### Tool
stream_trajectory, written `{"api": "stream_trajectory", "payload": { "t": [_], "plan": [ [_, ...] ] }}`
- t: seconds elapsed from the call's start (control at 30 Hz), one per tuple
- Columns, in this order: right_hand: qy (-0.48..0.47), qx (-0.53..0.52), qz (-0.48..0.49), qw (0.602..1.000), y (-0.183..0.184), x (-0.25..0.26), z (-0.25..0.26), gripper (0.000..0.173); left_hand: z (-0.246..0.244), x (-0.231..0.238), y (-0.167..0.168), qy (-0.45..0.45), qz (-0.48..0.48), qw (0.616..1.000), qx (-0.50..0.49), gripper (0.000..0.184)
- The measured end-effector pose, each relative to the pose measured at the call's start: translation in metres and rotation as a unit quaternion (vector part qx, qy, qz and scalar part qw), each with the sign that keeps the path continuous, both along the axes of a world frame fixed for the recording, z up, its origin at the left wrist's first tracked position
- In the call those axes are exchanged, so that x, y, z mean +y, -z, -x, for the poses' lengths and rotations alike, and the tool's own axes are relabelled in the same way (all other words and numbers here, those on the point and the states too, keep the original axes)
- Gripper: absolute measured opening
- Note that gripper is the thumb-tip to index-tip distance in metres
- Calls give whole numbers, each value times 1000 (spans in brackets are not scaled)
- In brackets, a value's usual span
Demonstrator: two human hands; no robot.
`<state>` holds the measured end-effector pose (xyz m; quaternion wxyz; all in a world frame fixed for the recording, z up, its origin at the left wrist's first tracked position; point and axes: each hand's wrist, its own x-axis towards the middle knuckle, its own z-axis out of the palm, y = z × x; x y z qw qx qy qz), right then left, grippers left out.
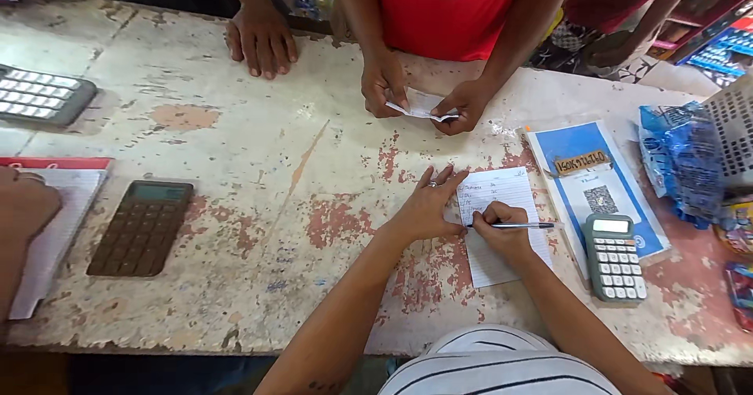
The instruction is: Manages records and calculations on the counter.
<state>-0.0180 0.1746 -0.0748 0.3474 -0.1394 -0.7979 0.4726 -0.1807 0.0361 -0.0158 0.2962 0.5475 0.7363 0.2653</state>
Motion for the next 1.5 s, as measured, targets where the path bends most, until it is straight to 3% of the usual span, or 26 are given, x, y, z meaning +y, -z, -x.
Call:
{"api": "stream_trajectory", "payload": {
  "t": [0.23, 1.5],
  "plan": [
    [29, -17, 28, 999, -12, -2, -5, 26, 0, 0, 0, 5, -2, 1000, 6, 101],
    [28, -18, -5, 999, -4, 1, -4, 30, -1, 1, -4, 6, 19, 1000, 6, 99]
  ]
}}
